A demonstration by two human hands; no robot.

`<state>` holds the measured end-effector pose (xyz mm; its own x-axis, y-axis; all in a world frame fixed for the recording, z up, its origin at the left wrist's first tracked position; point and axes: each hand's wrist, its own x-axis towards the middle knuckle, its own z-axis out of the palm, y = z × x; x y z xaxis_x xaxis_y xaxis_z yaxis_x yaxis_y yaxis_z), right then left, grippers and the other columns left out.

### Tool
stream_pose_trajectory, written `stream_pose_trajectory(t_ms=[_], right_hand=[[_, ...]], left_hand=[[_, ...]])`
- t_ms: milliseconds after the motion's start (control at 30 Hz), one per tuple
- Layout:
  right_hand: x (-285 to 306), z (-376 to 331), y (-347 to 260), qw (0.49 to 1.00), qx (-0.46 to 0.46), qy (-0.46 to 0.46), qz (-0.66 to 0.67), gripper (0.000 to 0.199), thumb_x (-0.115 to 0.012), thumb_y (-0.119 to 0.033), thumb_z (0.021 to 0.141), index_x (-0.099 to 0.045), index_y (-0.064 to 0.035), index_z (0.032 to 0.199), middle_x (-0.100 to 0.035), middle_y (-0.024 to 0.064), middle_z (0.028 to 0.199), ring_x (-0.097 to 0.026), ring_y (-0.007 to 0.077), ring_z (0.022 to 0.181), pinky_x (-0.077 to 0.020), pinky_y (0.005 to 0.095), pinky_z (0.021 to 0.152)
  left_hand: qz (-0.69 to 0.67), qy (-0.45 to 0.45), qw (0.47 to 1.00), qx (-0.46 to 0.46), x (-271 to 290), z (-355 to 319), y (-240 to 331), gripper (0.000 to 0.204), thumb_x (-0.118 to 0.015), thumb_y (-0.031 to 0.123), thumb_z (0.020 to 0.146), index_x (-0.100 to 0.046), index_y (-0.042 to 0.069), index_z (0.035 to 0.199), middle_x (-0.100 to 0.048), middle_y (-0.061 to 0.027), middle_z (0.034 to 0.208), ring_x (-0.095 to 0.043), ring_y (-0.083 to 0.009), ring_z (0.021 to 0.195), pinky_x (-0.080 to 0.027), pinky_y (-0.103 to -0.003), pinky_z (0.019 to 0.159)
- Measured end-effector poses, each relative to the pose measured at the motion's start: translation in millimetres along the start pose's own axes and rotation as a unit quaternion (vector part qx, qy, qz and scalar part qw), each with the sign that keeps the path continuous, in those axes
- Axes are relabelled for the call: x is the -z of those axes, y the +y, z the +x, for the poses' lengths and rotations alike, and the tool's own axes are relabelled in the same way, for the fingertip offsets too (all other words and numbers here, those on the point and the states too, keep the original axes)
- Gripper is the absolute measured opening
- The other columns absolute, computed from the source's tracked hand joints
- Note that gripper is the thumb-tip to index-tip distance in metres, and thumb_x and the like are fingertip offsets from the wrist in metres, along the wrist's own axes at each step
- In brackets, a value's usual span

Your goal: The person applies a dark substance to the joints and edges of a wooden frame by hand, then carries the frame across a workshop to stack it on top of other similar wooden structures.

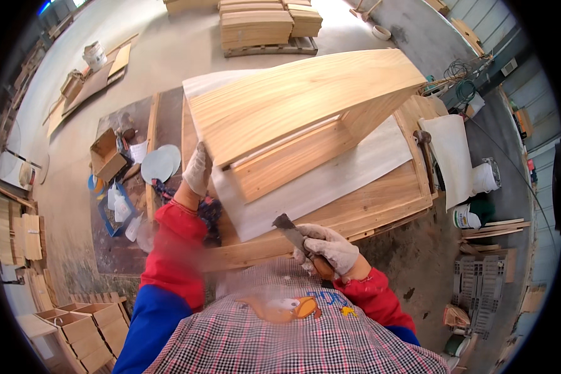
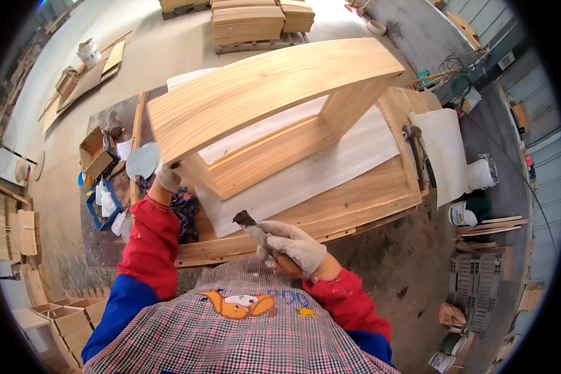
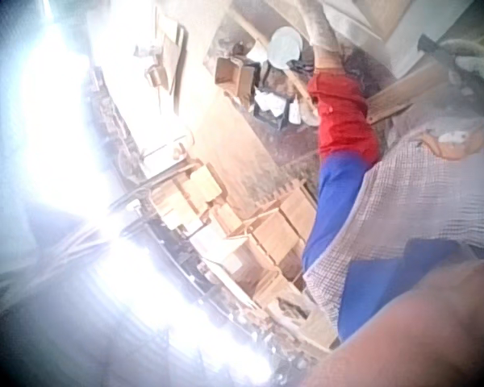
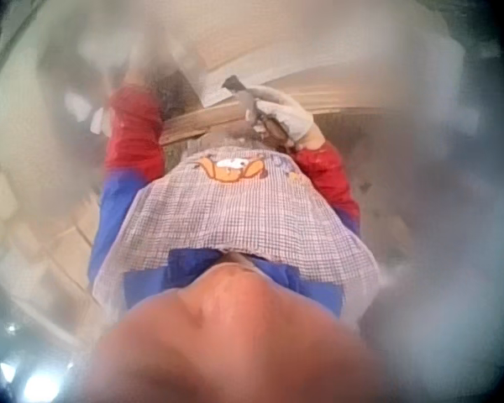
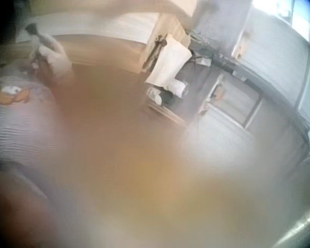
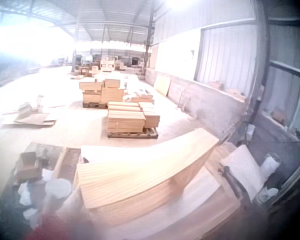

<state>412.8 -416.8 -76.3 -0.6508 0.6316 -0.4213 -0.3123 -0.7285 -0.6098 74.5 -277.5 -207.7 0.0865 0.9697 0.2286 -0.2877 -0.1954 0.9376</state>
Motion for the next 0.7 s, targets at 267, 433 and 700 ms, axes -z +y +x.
stream_pose_trajectory(t_ms=[267,433,700], right_hand=[[99,-85,-59,0.994,0.042,0.101,0.012,0.046,-0.049,-0.013,0.091,-0.039,0.0027,0.133,-0.059,0.0142,0.081,-0.054,0.0199,0.060,-0.0448,0.0289,0.052],[168,-107,-92,0.995,0.019,0.100,-0.004,0.044,-0.047,-0.014,0.092,-0.039,-0.0013,0.134,-0.058,0.0128,0.078,-0.052,0.0189,0.057,-0.0427,0.0294,0.049],[117,-84,-142,0.959,0.006,0.006,-0.282,0.071,-0.059,-0.045,0.084,-0.030,-0.0231,0.145,-0.046,-0.0038,0.083,-0.042,0.0054,0.055,-0.0322,0.0204,0.038]], left_hand=[[-0.250,-0.048,0.951,-0.176,-26,13,-19,0.044,-0.047,0.034,0.096,-0.045,0.005,0.129,-0.055,-0.0079,0.118,-0.055,-0.0213,0.103,-0.046,-0.033,0.087],[-0.095,0.158,0.952,-0.246,-103,-23,70,0.043,-0.049,0.031,0.096,-0.045,0.004,0.130,-0.054,-0.0069,0.120,-0.052,-0.0185,0.107,-0.044,-0.030,0.091],[0.365,0.236,0.875,-0.212,-247,-97,154,0.048,-0.057,0.020,0.091,-0.042,0.001,0.133,-0.052,-0.0107,0.126,-0.050,-0.0187,0.115,-0.041,-0.030,0.098]])
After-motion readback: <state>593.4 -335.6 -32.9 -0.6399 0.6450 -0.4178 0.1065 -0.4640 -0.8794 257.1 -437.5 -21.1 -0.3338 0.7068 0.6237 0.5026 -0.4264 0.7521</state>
